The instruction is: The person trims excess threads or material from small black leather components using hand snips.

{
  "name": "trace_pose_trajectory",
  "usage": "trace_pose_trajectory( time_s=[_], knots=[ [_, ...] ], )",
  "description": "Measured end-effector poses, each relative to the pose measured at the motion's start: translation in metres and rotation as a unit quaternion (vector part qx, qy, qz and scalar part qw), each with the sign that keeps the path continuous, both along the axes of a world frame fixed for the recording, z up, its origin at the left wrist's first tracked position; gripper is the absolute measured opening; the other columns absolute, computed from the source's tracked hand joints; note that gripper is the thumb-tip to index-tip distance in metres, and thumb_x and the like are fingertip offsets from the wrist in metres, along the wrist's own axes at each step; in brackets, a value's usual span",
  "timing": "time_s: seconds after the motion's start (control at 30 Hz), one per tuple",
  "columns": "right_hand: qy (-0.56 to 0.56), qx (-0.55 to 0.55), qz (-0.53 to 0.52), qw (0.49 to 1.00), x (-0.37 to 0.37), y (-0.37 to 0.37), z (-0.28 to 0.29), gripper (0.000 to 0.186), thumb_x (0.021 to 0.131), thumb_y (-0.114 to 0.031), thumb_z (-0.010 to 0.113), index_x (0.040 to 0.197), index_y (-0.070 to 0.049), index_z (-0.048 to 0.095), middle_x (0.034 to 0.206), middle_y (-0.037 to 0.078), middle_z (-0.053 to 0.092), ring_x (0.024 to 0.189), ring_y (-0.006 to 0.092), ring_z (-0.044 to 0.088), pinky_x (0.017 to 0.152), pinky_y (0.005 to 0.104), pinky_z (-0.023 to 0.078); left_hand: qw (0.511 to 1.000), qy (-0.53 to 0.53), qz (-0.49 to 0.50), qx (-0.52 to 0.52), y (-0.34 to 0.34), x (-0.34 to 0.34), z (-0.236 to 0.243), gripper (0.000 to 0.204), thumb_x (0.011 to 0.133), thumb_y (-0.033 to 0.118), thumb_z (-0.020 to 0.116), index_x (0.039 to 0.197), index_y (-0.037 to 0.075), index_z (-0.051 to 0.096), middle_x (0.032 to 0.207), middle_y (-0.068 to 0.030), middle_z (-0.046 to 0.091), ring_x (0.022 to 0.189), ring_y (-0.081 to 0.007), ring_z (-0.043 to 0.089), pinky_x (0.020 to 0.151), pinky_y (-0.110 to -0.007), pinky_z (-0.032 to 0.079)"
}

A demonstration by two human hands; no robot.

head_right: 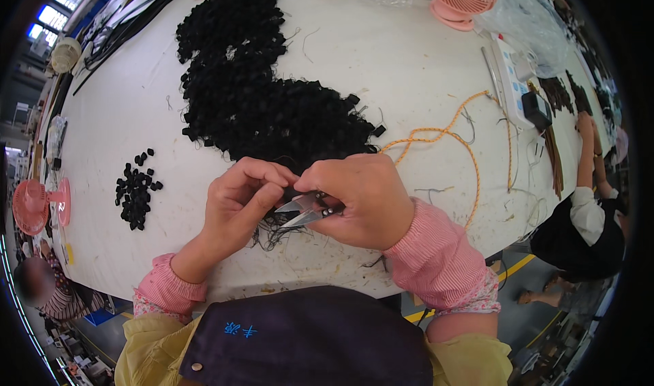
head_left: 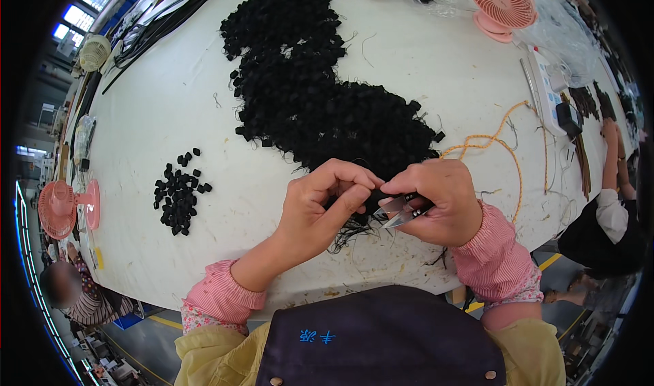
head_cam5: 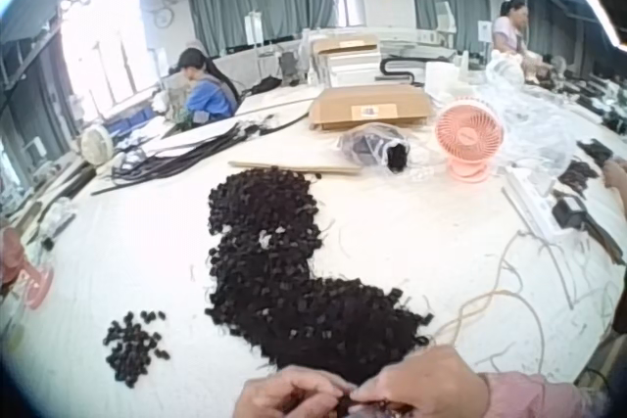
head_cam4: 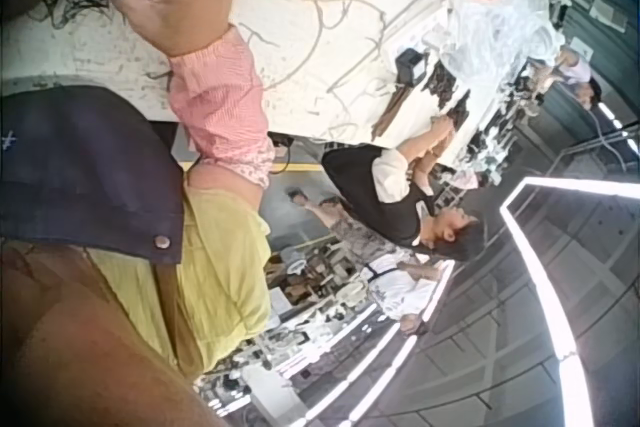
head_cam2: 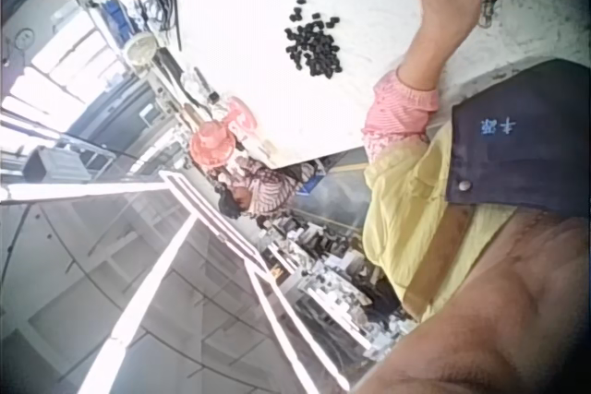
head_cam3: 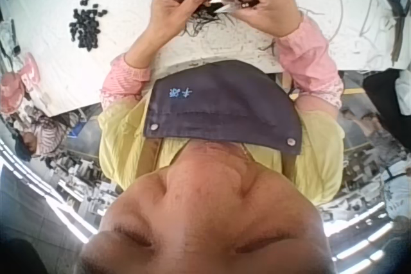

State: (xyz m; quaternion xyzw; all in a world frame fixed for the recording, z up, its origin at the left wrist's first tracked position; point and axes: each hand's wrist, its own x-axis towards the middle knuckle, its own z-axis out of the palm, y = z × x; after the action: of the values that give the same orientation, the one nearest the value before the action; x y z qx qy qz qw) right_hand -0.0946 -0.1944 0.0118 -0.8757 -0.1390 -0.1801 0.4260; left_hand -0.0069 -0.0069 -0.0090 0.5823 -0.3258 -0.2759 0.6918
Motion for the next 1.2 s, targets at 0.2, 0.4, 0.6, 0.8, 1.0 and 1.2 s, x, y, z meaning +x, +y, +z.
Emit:
trace_pose_trajectory(
  time_s=[0.2,0.4,0.6,0.8,1.0,1.2],
  knots=[
    [-0.057,-0.058,-0.024,0.996,-0.002,0.006,-0.010,0.038,0.058,-0.013,0.081,0.091,-0.010,0.062,0.069,0.000,0.061,0.058,0.0188,0.062,0.051,0.0301,0.046,0.996,0.088,0.001,0.005,-0.001,-0.004,0.000,0.007,0.096,0.005,0.049,0.103,0.002,0.049,0.096,-0.0044,0.060,0.072,-0.0046,0.054,0.066,-0.019,0.046],
    [0.045,0.014,-0.025,0.999,0.001,0.002,0.009,0.031,0.072,-0.021,0.077,0.096,-0.009,0.063,0.073,0.002,0.063,0.059,0.0182,0.062,0.052,0.0286,0.046,0.999,0.013,0.039,0.017,0.001,0.000,-0.001,0.007,0.096,0.004,0.049,0.102,0.002,0.050,0.088,-0.0016,0.057,0.070,-0.0046,0.053,0.063,-0.018,0.044],
    [0.094,0.052,-0.059,0.992,0.002,-0.002,0.006,0.022,0.082,-0.024,0.070,0.097,-0.008,0.064,0.073,0.004,0.063,0.059,0.0143,0.061,0.053,0.0253,0.046,0.992,-0.101,0.064,0.040,0.003,-0.002,-0.004,0.007,0.094,0.002,0.052,0.100,0.001,0.053,0.083,-0.0025,0.058,0.068,-0.0057,0.056,0.060,-0.019,0.045],
    [0.136,0.120,-0.034,0.983,0.000,0.007,0.009,0.024,0.080,-0.023,0.073,0.095,-0.008,0.063,0.074,0.003,0.064,0.059,0.0134,0.062,0.052,0.0246,0.046,0.979,-0.173,0.099,0.038,0.003,-0.001,-0.007,0.006,0.092,0.000,0.054,0.098,0.001,0.054,0.085,-0.0042,0.060,0.067,-0.0059,0.057,0.059,-0.020,0.047],
    [-0.062,-0.104,-0.041,0.992,-0.001,0.008,-0.009,0.039,0.058,-0.009,0.075,0.095,-0.012,0.060,0.070,-0.001,0.058,0.057,0.0204,0.058,0.052,0.0320,0.043,0.996,-0.062,0.056,0.006,-0.003,-0.010,-0.004,0.008,0.094,0.002,0.052,0.102,0.000,0.052,0.091,-0.0052,0.061,0.075,-0.0054,0.059,0.065,-0.020,0.049],
    [-0.052,-0.106,-0.030,0.993,-0.001,0.008,-0.008,0.039,0.064,-0.016,0.077,0.099,-0.011,0.061,0.074,0.002,0.062,0.058,0.0193,0.060,0.052,0.0307,0.045,0.999,0.028,0.033,-0.004,-0.002,-0.009,-0.004,0.010,0.097,0.005,0.048,0.106,0.001,0.048,0.095,-0.0064,0.060,0.081,-0.0068,0.058,0.068,-0.020,0.049]
  ],
)
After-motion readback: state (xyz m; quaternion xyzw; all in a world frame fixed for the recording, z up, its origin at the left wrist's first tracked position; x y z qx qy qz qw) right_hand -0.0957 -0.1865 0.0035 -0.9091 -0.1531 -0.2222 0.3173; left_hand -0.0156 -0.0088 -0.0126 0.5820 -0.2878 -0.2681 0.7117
